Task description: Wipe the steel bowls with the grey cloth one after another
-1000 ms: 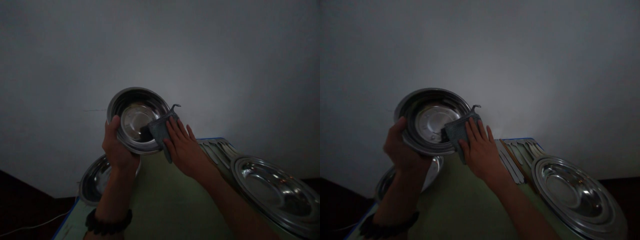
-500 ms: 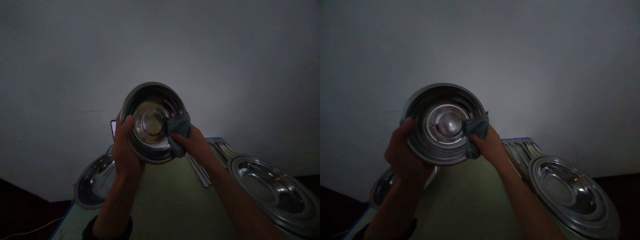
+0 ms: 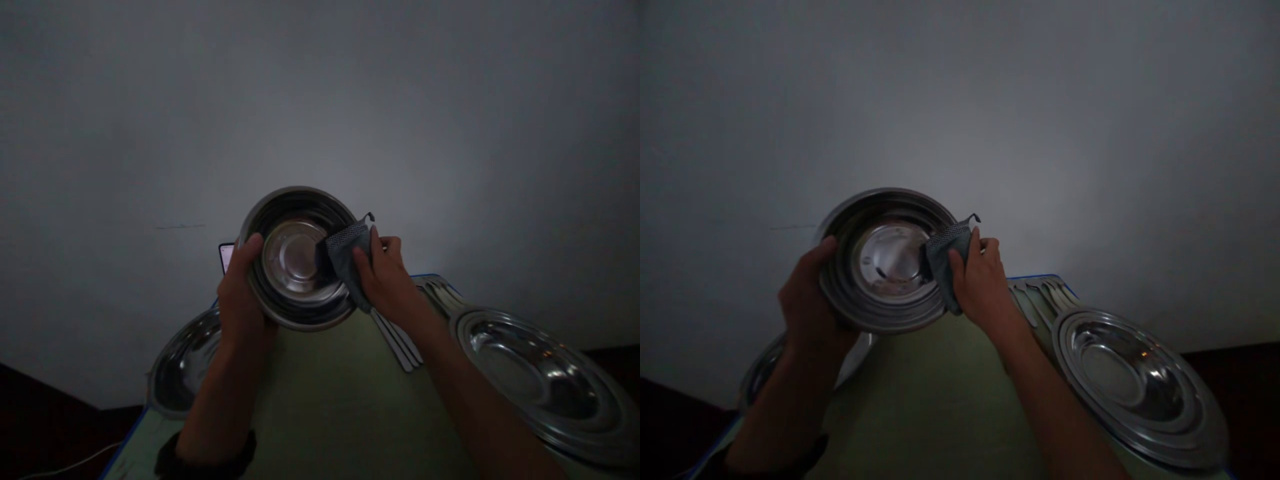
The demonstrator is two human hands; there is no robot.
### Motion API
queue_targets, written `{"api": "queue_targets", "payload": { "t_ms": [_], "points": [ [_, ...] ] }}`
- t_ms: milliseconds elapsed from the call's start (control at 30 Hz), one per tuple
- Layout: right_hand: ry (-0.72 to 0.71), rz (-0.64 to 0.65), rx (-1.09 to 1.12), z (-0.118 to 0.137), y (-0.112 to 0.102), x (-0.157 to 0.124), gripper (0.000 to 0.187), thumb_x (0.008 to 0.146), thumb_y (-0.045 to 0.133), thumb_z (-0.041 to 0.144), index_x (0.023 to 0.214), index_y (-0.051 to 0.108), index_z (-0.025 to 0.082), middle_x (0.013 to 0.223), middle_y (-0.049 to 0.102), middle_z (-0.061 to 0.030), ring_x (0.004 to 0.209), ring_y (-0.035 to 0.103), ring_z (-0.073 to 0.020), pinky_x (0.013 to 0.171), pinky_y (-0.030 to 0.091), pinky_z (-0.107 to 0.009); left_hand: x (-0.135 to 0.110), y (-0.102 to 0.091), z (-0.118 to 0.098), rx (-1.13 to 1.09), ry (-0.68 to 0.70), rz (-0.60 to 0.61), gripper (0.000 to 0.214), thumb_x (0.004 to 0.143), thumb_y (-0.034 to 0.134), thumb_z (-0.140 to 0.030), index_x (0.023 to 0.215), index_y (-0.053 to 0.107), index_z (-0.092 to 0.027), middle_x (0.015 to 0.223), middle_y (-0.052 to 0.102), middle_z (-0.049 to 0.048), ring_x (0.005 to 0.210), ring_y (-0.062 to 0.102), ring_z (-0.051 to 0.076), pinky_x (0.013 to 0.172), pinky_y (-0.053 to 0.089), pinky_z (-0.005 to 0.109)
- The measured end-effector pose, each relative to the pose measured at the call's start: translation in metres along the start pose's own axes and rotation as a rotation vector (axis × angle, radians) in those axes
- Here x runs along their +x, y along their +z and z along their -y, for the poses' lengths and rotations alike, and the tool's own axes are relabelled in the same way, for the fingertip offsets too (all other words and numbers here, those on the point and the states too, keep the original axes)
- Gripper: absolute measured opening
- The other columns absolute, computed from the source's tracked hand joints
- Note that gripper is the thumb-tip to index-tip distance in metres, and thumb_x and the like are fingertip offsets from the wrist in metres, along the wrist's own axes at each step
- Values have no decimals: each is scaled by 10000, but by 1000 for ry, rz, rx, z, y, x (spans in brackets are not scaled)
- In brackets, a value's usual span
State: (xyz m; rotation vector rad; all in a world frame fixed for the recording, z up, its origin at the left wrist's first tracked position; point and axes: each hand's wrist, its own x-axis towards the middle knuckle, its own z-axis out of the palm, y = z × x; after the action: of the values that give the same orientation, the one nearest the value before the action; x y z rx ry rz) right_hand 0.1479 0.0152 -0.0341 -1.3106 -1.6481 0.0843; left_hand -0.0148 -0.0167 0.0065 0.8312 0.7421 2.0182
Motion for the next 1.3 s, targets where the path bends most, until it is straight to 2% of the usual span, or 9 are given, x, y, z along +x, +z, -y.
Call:
{"api": "queue_targets", "payload": {
  "t_ms": [67,167,233,300,433,533,733,967,1300],
  "points": [
    [-62,-31,-2,3,2,-2,636,884,462,362,1407,278,50,1205,420,-204,1140,498,-297,1012,408,-505,3,-1,2,28,9,-18,163,711,692,-347,732,720,-188,698,703,-21,693,628,145,737,532,255],
    [-230,-63,-25,7,-1,-1,447,873,504,276,1278,456,93,1272,447,-192,1223,458,-275,1053,397,-475,7,-3,1,44,31,29,189,746,651,-362,788,734,-197,817,732,7,860,659,188,808,525,274],
    [-383,58,-79,8,-4,-1,297,921,438,292,1120,593,135,1273,529,-151,1313,392,-268,1103,339,-493,11,-5,0,24,34,58,198,760,628,-362,809,732,-201,869,737,21,951,653,210,849,516,291],
    [-495,257,-136,11,-5,-4,363,960,356,333,1085,645,152,1278,588,-107,1382,316,-268,1142,261,-527,14,-6,0,-4,27,71,207,766,613,-357,825,726,-193,892,736,31,974,648,215,873,506,309],
    [-536,546,-146,27,1,-19,481,988,249,343,1265,562,104,1373,532,-113,1395,306,-251,1160,209,-524,14,-9,6,-40,21,78,216,765,628,-345,850,711,-165,887,724,39,906,653,185,885,485,310],
    [-527,627,-8,42,4,-29,513,993,217,327,1351,457,51,1442,439,-135,1389,321,-197,1167,244,-427,8,-6,14,-84,25,28,168,763,650,-331,836,692,-186,839,698,-11,815,634,129,846,478,261],
    [-519,602,203,53,1,-30,501,988,251,342,1422,355,116,1498,349,-73,1403,272,-121,1166,262,-346,0,3,15,-10,67,43,102,771,643,-319,816,661,-228,871,674,-32,901,619,154,843,478,281],
    [-410,540,-155,37,0,-24,543,990,181,388,1339,505,127,1415,483,-77,1377,343,-227,1156,252,-456,15,-9,6,-41,133,70,169,767,640,-345,882,685,-229,949,702,1,973,635,184,873,493,281],
    [-406,210,-398,-5,10,-12,542,948,315,309,1448,312,101,1571,138,-80,1454,46,-279,1161,104,-564,5,-6,5,127,-181,318,266,720,681,-393,887,720,-190,795,731,69,930,678,278,795,559,388]
  ]
}}
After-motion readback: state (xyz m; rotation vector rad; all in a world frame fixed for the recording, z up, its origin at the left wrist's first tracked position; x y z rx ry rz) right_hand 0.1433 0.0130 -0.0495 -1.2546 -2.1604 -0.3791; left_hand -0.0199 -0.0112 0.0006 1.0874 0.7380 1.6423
